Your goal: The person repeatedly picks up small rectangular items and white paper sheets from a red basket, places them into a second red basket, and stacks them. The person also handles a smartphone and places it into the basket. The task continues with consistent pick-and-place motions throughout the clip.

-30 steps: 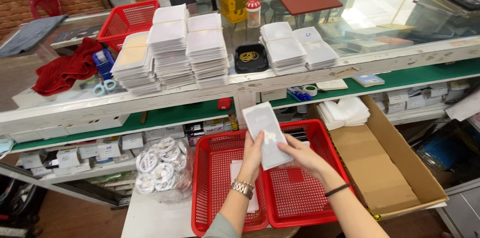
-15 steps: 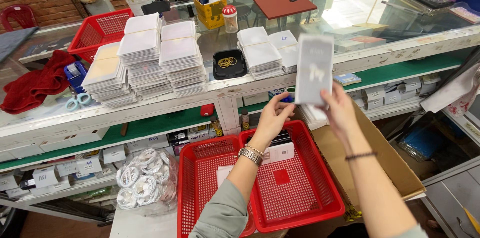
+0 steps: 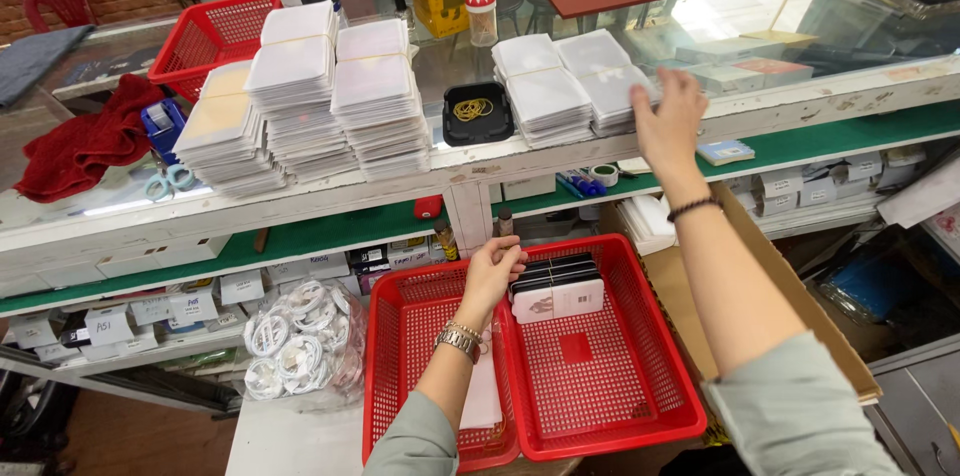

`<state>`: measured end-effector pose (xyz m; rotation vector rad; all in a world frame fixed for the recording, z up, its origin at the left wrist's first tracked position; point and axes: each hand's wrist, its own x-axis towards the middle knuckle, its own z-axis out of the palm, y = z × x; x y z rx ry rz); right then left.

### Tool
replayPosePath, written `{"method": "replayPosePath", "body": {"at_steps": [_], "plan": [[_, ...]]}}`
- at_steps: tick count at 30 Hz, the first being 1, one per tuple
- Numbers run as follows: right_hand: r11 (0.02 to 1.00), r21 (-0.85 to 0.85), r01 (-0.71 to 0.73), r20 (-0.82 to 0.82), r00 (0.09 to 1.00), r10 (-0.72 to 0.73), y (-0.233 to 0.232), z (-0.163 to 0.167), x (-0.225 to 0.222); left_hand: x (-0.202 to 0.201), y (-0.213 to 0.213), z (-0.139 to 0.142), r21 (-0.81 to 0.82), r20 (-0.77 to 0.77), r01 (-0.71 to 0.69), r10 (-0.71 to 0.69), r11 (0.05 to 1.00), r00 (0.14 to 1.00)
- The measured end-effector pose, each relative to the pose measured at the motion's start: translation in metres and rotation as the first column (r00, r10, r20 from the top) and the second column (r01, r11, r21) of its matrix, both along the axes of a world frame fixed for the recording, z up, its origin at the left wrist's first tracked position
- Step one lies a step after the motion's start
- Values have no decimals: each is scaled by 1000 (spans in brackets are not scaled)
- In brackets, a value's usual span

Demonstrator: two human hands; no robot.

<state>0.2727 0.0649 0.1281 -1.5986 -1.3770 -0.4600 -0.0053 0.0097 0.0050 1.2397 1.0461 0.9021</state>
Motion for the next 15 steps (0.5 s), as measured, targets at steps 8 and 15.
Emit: {"method": "replayPosePath", "body": {"at_steps": [8, 15], "plan": [[897, -118, -426, -377, 855, 357, -107, -118, -86, 1, -28, -29, 41, -290, -17, 29, 999, 957], [773, -571, -277, 251, 837, 486, -158, -173, -116, -5, -42, -38, -174, -103, -102, 85, 979, 991]]}}
